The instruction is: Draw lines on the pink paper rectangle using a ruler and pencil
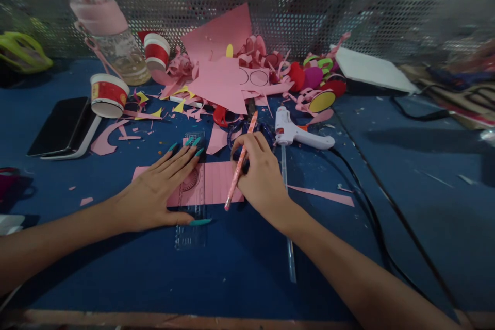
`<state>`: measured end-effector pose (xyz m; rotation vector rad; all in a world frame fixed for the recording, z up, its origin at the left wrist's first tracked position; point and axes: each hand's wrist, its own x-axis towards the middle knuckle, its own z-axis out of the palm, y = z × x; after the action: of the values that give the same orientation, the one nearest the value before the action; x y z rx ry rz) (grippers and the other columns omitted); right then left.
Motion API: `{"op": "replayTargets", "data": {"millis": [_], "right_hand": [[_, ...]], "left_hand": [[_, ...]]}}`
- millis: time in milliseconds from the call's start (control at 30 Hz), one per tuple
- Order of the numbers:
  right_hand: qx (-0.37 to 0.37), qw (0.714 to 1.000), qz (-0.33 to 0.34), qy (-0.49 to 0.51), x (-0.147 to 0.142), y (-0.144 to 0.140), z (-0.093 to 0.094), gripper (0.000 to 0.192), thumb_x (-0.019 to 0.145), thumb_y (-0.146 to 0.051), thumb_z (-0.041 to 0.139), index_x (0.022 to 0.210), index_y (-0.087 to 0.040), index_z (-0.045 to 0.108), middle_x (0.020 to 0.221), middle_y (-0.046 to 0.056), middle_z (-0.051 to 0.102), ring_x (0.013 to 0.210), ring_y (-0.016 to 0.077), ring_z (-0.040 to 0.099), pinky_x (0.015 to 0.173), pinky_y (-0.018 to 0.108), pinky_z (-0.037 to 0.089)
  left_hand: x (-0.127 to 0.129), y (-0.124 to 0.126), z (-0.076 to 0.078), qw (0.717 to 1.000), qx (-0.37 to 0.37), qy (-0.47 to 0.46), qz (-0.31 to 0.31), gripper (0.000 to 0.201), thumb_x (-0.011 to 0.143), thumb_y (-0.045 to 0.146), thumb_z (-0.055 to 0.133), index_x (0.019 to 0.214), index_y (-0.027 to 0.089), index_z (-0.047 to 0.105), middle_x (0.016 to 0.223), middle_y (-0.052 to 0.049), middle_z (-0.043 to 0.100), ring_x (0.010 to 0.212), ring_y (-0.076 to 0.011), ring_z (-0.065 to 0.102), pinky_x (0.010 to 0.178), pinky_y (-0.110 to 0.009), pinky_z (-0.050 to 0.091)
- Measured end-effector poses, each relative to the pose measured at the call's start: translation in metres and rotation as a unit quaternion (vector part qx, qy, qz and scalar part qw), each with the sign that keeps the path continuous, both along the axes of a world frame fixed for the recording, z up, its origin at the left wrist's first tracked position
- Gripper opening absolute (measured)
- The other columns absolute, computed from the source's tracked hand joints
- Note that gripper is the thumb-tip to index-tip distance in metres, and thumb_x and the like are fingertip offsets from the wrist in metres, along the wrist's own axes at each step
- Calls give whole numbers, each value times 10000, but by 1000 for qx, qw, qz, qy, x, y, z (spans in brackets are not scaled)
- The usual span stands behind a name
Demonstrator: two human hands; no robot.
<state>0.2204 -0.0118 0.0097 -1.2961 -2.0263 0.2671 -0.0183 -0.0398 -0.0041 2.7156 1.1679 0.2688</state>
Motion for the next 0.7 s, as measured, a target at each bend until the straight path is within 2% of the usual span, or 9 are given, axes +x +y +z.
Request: {"op": "replayTargets", "data": {"millis": [167, 500, 700], "right_hand": [[-2, 1000, 0, 3, -1, 0, 0, 299, 688, 10, 530, 856, -229, 470, 899, 33, 523, 681, 150, 528, 601, 297, 440], [1, 1000, 0, 0, 0, 0, 0, 298, 693, 4, 526, 867, -234, 480, 912, 36, 541, 707, 162, 540, 612, 306, 453], [-3, 1000, -2, 5, -1, 0, 0, 288, 695, -2, 533, 869, -227, 486, 912, 39, 538, 722, 164, 552, 615, 307, 462]], "left_hand": [[0, 0, 1, 1000, 2, 5, -2, 1108, 789, 857, 361, 1513, 25, 258, 1568, -246, 232, 1469, -374, 186, 1170, -561, 208], [0, 0, -2, 1000, 9, -1, -3, 1106, 783, 854, 386, 1545, 79, 186, 1580, -221, 226, 1472, -363, 185, 1180, -542, 195], [0, -1, -1, 1000, 10, 3, -2, 1109, 785, 860, 362, 1521, 39, 245, 1570, -239, 234, 1468, -374, 189, 1175, -558, 200]]}}
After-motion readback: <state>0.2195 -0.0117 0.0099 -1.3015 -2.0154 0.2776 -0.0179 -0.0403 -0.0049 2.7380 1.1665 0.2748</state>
